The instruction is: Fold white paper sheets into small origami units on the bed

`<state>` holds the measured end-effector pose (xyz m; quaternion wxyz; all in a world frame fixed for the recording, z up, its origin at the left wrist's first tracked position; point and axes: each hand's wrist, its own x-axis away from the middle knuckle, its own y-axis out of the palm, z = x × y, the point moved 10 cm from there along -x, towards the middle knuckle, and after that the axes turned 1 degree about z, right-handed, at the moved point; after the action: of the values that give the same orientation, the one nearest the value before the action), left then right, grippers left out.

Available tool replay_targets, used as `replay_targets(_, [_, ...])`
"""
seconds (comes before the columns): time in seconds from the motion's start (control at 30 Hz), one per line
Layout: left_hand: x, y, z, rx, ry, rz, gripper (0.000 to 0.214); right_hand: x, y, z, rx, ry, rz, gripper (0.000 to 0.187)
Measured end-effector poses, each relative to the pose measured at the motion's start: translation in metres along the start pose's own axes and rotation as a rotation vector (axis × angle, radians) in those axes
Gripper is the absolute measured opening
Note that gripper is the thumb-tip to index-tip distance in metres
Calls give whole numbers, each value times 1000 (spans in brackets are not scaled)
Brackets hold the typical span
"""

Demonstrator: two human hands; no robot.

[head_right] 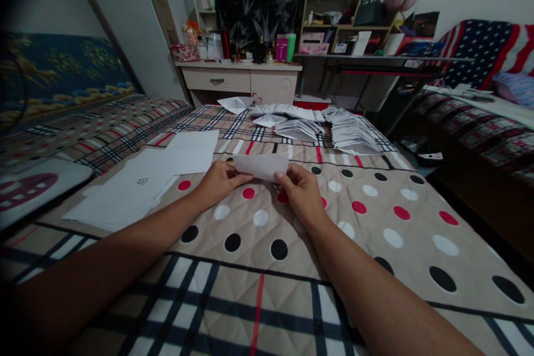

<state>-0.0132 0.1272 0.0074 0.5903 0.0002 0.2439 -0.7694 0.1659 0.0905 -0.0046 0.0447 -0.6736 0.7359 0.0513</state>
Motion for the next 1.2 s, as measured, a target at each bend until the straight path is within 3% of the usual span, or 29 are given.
replay_targets(0.33, [3,8,-15,71,-221,-36,18,-5,-9,-8,427,-90,99,23])
replay_targets(0.43, [3,5,-18,26,-230,-4,20,-6,-9,-15,594,-129,119,21])
replay_targets(0.57, [2,-3,-17,-55,-176,41,24,-4,-9,-22,662,-147,135,20])
replay_targets(0.73, [1,-13,-4,-57,-20,120,23,-3,-10,-15,577,-133,134,22])
replay_targets(0.87, [2,-7,-12,220,-94,101,26,-5,-9,-10,331,-157,96,20])
replay_targets(0.97, [2,-2,-17,317,-137,94,33,-3,-5,-19,280,-249,52,22])
replay_targets(1.03, [3,4,-16,347,-141,40,35,-1,-3,-25,254,-289,29,19])
replay_targets(1.2, [9,25,5,277,-34,-245,26,0,4,-25,153,-300,-44,10])
